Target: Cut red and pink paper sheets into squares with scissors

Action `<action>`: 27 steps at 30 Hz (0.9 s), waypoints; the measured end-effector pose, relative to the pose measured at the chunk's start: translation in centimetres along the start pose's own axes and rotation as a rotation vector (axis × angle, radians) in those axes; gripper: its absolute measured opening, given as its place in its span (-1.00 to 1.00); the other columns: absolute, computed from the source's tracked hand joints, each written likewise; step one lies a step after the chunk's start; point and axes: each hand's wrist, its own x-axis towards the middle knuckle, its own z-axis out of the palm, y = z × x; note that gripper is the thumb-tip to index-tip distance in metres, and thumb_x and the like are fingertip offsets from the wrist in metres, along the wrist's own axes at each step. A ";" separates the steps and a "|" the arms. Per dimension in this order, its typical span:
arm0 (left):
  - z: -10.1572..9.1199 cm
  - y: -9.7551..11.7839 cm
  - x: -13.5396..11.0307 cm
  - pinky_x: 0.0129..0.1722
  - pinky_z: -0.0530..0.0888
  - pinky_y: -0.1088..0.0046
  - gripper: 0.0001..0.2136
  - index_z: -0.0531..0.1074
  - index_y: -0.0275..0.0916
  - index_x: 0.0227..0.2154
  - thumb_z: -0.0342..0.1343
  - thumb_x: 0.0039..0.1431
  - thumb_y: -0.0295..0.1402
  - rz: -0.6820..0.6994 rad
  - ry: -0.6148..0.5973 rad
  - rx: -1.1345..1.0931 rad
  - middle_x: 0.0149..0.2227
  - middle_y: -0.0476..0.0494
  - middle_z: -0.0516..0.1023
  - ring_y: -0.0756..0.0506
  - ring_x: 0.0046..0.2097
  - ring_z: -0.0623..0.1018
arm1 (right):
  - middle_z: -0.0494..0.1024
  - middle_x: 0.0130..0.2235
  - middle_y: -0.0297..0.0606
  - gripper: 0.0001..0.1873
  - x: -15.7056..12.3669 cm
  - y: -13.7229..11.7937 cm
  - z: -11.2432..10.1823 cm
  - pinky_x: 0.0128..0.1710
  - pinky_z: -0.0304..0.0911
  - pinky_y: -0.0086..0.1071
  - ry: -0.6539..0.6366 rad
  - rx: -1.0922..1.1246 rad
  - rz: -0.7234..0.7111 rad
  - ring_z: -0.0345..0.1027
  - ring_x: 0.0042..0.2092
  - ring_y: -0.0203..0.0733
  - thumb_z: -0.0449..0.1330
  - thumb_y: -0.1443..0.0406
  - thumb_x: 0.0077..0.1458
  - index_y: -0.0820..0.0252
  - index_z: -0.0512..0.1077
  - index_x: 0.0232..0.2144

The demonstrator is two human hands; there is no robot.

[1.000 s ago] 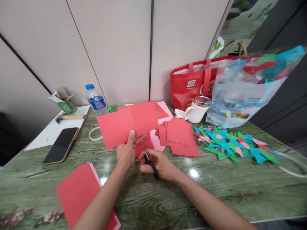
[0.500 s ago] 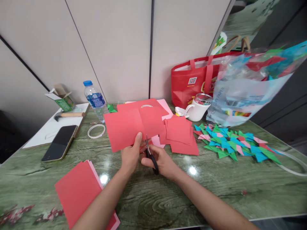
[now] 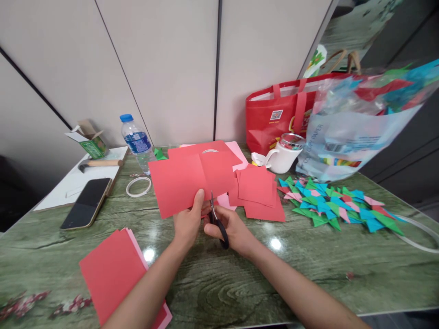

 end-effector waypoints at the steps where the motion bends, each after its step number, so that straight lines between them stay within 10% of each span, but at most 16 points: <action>1: 0.0 0.0 0.0 -0.28 0.36 0.44 -0.82 0.47 -0.20 -0.51 0.18 -0.19 -0.22 0.003 0.003 0.005 -0.47 -0.06 0.52 -0.08 -0.39 0.49 | 0.26 -0.49 -0.40 -0.57 0.0 0.0 0.0 -0.47 0.06 -0.47 0.000 -0.004 0.001 0.10 -0.47 -0.35 0.30 0.10 -0.31 0.21 0.33 -0.39; 18: 0.2 1.3 -0.6 -0.40 0.42 0.38 -0.79 0.47 -0.23 -0.54 0.17 -0.19 -0.18 -0.158 -0.060 -0.013 -0.51 -0.13 0.53 -0.11 -0.47 0.50 | 0.26 -0.52 -0.43 -0.61 0.1 0.2 0.0 -0.48 0.06 -0.46 0.031 -0.014 0.000 0.11 -0.50 -0.36 0.32 0.15 -0.34 0.23 0.32 -0.45; 27: 0.1 0.8 -0.5 -0.22 0.38 0.41 -0.71 0.45 -0.28 -0.42 0.08 -0.10 -0.14 -0.004 -0.017 0.193 -0.37 -0.15 0.54 -0.10 -0.27 0.50 | 0.25 -0.50 -0.41 -0.58 0.2 0.2 -0.1 -0.46 0.06 -0.46 0.038 -0.032 0.002 0.10 -0.48 -0.37 0.33 0.17 -0.33 0.26 0.30 -0.41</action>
